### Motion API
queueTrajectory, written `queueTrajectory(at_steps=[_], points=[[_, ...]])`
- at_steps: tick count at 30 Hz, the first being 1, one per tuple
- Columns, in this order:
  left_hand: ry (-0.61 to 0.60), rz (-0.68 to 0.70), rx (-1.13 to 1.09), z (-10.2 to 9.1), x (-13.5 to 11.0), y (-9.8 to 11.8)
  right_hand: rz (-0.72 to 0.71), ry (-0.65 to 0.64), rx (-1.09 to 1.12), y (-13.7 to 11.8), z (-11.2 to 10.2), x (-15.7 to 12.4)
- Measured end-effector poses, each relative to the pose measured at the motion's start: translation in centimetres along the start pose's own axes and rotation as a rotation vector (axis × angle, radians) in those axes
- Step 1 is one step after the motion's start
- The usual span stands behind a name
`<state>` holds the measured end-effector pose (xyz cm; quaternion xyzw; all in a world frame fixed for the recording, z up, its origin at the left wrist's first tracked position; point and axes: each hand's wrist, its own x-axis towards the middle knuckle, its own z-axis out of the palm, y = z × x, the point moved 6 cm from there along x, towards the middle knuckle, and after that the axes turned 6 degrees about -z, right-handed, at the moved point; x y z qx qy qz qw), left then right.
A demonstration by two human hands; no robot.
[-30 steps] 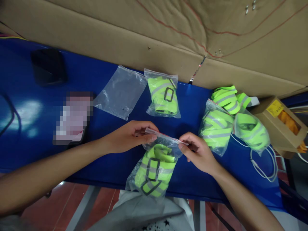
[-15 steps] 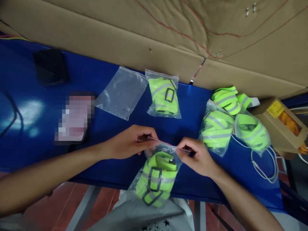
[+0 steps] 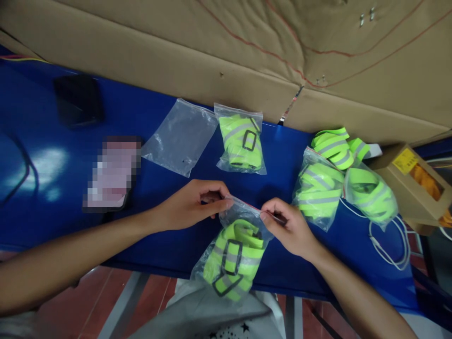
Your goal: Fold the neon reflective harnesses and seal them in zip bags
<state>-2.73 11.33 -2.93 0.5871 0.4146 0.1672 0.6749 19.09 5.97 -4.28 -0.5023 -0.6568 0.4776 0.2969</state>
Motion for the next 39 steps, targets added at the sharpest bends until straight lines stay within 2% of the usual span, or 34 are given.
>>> queueTrajectory(at_steps=[5, 10, 13, 18, 24, 39], points=[[-0.007, 0.034, 0.054, -0.1, -0.1, 0.4, -0.054, 0.019, -0.026, 0.0, 0.0, 0.0], [0.025, -0.004, 0.029, 0.0, 0.1, 0.0, -0.085, 0.047, -0.059, -0.3, 0.0, 0.1], [0.022, -0.035, 0.024, 0.0, 0.2, -0.4, -0.090, 0.017, -0.050, -1.0, 0.3, 0.8], [0.012, -0.101, 0.012, -0.1, 0.4, -0.9, -0.177, -0.010, -0.047, -2.4, 1.0, 2.3], [0.002, -0.040, 0.073, 0.1, 0.1, -0.6, -0.171, -0.020, -0.011, -2.6, 1.1, 2.5], [-0.008, 0.006, 0.202, 0.7, -0.2, -0.3, -0.180, -0.061, -0.075, -3.7, 1.5, 2.8]])
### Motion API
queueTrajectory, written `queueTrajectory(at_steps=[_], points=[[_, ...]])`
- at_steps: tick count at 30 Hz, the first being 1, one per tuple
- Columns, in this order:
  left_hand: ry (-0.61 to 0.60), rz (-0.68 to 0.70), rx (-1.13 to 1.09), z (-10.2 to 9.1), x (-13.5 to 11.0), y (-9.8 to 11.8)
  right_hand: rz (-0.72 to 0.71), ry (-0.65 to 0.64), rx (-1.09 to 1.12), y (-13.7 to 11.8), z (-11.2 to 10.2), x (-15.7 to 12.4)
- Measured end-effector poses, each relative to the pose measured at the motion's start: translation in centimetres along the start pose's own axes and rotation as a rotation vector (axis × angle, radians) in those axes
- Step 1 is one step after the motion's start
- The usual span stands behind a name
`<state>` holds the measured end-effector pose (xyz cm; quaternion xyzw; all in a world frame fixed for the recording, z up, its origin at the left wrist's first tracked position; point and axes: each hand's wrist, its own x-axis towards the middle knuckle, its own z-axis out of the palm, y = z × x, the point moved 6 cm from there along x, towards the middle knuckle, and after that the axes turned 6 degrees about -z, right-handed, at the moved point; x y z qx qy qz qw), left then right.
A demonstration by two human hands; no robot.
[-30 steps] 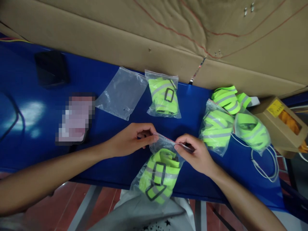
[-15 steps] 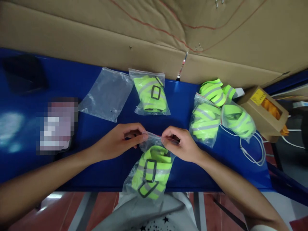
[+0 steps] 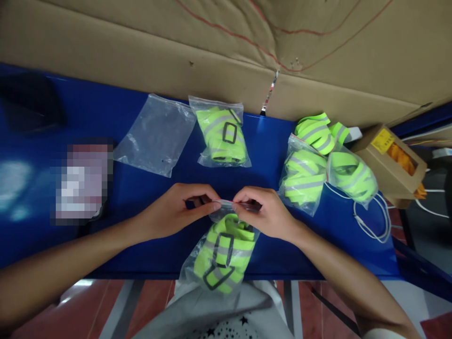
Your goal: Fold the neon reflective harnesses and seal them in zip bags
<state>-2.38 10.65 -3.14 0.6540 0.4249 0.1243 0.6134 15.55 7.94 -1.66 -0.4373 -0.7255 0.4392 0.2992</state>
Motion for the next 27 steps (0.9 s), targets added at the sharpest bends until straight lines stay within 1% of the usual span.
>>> queueTrajectory(at_steps=[3, 7, 13, 16, 19, 21, 24, 27], points=[[0.003, 0.002, 0.008, 0.1, -0.1, 0.0, -0.048, 0.015, -0.038, -0.3, 0.1, 0.0], [0.000, -0.010, 0.004, 0.1, 0.0, -0.1, -0.148, 0.029, -0.153, -0.4, 0.2, -0.4], [-0.024, 0.011, -0.017, 0.1, 0.2, 0.0, -0.204, -0.005, -0.216, 0.0, 0.5, -0.5], [-0.034, 0.046, 0.023, 0.3, 0.0, 0.2, -0.239, -0.013, -0.264, -0.2, 0.7, -0.5], [-0.012, 0.097, 0.092, 0.5, -0.4, 0.8, -0.268, -0.027, -0.265, -0.3, 1.0, -0.6], [0.008, 0.117, 0.120, 0.6, -0.7, 1.1, -0.268, -0.035, -0.249, -0.3, 1.3, -0.8], [0.025, 0.115, 0.125, 0.3, -0.9, 1.4, -0.231, -0.014, -0.230, 0.0, 1.5, -0.8], [0.013, 0.111, 0.093, 0.1, -0.6, 1.4, -0.191, 0.009, -0.205, 0.2, 1.5, -0.6]])
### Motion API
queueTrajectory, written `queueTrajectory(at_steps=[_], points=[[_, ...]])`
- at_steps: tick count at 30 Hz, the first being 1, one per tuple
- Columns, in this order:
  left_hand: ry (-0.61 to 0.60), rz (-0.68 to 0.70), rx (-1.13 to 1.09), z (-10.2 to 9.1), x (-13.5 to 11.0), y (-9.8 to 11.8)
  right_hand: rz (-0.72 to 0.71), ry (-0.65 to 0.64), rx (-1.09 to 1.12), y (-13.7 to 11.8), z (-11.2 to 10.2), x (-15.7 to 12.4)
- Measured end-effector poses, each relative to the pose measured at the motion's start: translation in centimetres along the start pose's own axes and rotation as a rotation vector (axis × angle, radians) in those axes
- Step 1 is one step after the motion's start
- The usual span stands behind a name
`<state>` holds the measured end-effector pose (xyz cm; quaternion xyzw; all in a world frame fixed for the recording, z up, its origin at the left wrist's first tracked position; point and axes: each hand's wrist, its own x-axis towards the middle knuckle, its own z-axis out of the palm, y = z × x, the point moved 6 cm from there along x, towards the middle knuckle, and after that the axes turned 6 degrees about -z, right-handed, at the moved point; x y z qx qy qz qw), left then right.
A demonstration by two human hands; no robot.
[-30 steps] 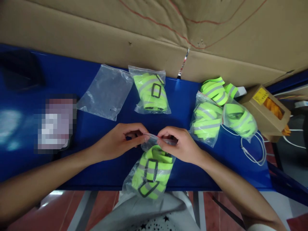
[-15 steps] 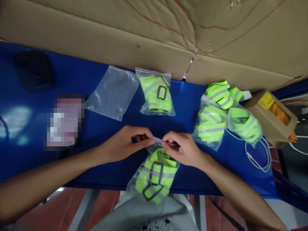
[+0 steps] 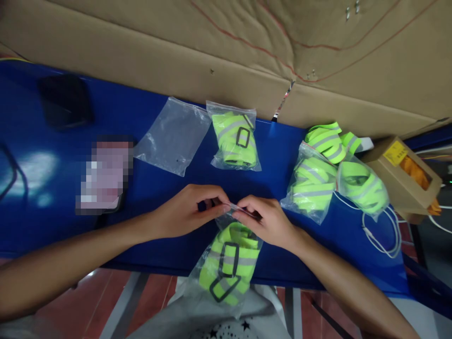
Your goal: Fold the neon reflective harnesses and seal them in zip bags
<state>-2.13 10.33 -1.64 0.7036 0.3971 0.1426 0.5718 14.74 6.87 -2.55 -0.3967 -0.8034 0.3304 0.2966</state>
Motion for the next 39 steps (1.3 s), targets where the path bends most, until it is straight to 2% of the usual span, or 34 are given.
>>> queueTrajectory(at_steps=[8, 10, 14, 17, 20, 25, 27, 30, 33, 35, 37, 39], points=[[-0.032, 0.147, 0.086, 0.4, -0.3, 0.8, -0.054, 0.008, 0.015, -0.2, 0.3, -0.2], [-0.010, 0.126, 0.083, -0.1, -0.4, 0.9, -0.029, 0.025, 0.033, 0.1, 0.1, -0.2], [0.137, 0.055, 0.057, -2.0, -0.5, 1.1, 0.025, 0.138, 0.061, 1.0, -0.7, -0.1], [0.200, -0.010, 0.010, -2.4, -0.9, 0.9, 0.023, 0.190, 0.090, 1.2, -0.9, -0.2], [0.181, -0.040, -0.068, -1.4, -1.9, 0.9, -0.016, 0.232, 0.107, 0.5, -1.0, -0.7], [0.036, -0.174, -0.023, 1.6, -5.0, 0.6, -0.028, 0.363, 0.136, -0.1, -1.8, -1.8], [0.043, -0.201, -0.044, 2.4, -6.1, 0.5, -0.017, 0.413, 0.144, 0.2, -2.2, -2.0], [0.201, -0.166, -0.101, 2.3, -7.3, 0.3, -0.016, 0.447, 0.140, 0.7, -2.4, -1.8], [0.471, -0.142, -0.224, 0.2, -8.8, 0.0, -0.056, 0.435, 0.080, 0.8, -2.4, -1.6], [0.678, -0.134, -0.309, -2.5, -10.3, -0.3, -0.104, 0.395, 0.007, 0.6, -2.2, -1.5], [0.906, -0.120, -0.348, -6.0, -11.9, -0.5, -0.158, 0.332, -0.081, 0.2, -1.8, -1.5], [1.017, -0.132, -0.373, -9.3, -12.7, -0.9, -0.209, 0.268, -0.183, -0.3, -1.3, -1.5]])
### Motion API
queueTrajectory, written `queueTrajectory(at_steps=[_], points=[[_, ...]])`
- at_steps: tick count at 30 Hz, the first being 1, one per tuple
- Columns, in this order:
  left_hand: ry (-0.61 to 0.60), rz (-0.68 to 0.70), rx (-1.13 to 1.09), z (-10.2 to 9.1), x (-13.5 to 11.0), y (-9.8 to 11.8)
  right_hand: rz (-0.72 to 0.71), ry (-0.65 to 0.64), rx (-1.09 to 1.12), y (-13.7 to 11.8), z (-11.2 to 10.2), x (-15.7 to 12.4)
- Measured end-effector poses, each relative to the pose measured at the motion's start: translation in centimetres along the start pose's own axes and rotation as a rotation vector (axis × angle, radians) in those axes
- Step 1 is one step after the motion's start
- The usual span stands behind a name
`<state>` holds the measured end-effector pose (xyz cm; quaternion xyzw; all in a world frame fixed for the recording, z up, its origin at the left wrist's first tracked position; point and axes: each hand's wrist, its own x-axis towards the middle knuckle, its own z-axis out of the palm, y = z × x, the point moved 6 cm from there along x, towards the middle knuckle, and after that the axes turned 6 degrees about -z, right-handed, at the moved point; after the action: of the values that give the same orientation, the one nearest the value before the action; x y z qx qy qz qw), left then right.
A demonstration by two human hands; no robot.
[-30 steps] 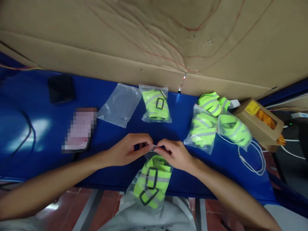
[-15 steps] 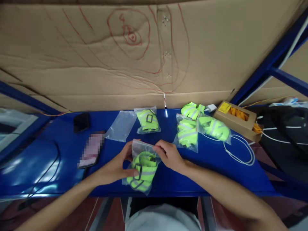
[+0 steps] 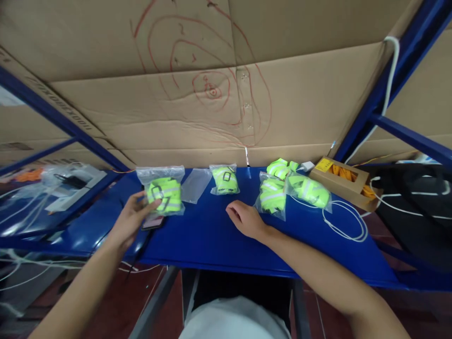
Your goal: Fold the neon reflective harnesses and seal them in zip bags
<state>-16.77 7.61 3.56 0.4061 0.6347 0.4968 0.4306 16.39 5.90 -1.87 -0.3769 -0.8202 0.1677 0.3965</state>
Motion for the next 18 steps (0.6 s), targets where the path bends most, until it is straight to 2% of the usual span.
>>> queueTrajectory(at_steps=[3, 5, 9, 12, 15, 18], points=[[0.074, 0.014, -0.010, -1.4, 3.7, 0.6, -0.056, -0.052, -0.160, -0.5, 0.0, 0.2], [0.076, 0.010, -0.009, -0.7, 5.7, 0.4, -0.040, -0.042, -0.273, -0.5, -0.5, 0.5], [-0.038, 0.000, 0.017, 3.7, 7.8, -0.1, 0.115, 0.025, -0.530, 0.8, -2.9, 0.2], [-0.123, 0.015, 0.069, 7.1, 8.5, -0.4, 0.252, 0.005, -0.755, 2.2, -4.0, -0.4], [-0.188, 0.024, 0.173, 9.3, 9.1, -0.9, 0.220, -0.042, -0.783, 2.9, -3.4, 0.0], [-0.231, 0.038, 0.302, 10.4, 9.8, -1.8, 0.121, -0.083, -0.746, 3.4, -1.5, 1.8]])
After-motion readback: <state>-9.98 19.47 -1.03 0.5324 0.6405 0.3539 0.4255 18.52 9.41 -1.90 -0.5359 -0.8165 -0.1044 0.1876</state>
